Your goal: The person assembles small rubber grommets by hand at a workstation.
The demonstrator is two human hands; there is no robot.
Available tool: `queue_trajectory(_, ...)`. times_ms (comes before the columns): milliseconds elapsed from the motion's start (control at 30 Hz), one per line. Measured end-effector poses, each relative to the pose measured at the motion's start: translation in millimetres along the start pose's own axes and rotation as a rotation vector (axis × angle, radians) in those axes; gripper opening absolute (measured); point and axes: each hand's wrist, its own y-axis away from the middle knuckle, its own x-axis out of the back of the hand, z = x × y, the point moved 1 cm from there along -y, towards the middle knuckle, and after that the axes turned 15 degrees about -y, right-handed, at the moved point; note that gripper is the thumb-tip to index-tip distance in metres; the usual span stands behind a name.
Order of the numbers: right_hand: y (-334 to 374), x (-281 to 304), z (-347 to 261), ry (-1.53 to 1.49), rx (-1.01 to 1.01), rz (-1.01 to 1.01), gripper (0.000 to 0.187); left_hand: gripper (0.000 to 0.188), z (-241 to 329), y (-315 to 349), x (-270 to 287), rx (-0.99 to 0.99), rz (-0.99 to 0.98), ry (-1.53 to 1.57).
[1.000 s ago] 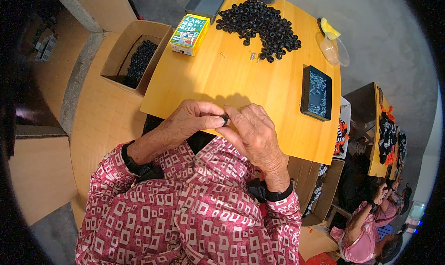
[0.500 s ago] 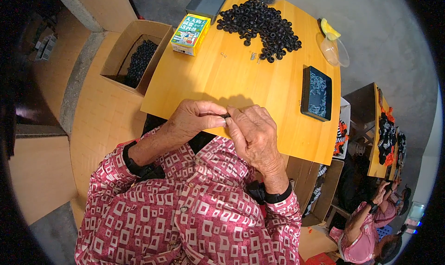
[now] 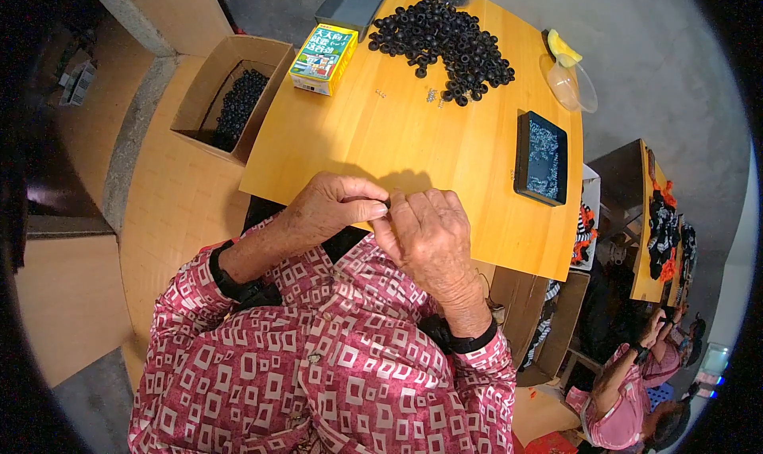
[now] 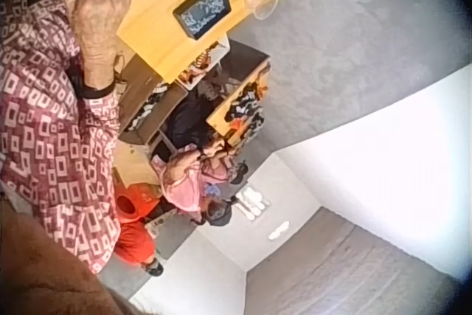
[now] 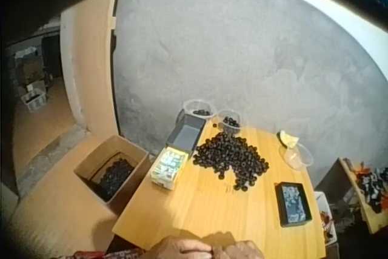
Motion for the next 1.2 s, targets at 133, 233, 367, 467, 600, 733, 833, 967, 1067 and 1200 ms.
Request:
queue_trajectory(133,-1,-1,2,-0.027,-0.01,0.044,0.034,0.024,1,-1,0,-0.022,-0.024,0.093)
queue_trajectory(233,0,-6,9,-0.139,-0.022,0.158,0.04,0.024,8,-1,-1,-0.018,-0.037,0.203)
queue_trajectory(367,-1,-11,14,-0.242,-0.01,0.254,0.044,0.025,12,-1,-1,-0.039,0.014,0.106)
queue_trajectory(467,-1,-10,13,-0.191,0.032,0.266,0.041,0.027,5,-3,-1,-0.04,-0.003,0.011)
queue_trajectory(600,2,-8,15,-0.124,0.051,0.269,0.038,0.028,6,-2,0,-0.081,0.007,0.036)
queue_trajectory(733,3,-5,14,-0.117,0.048,0.201,0.035,0.029,5,0,4,-0.019,-0.078,0.052)
queue_trajectory(833,5,-3,16,-0.136,0.054,0.143,0.034,0.029,5,1,3,0.003,-0.083,0.136)
queue_trajectory(967,4,5,17,-0.252,-0.006,0.056,0.032,0.029,3,1,-3,-0.017,-0.076,0.244)
queue_trajectory(1067,0,8,8,-0.275,-0.03,0.044,0.03,0.028,0,0,-3,-0.033,-0.026,0.097)
queue_trajectory(1200,7,9,13,-0.426,-0.113,0.063,0.027,0.026,7,2,-4,-0.034,-0.024,0.101)
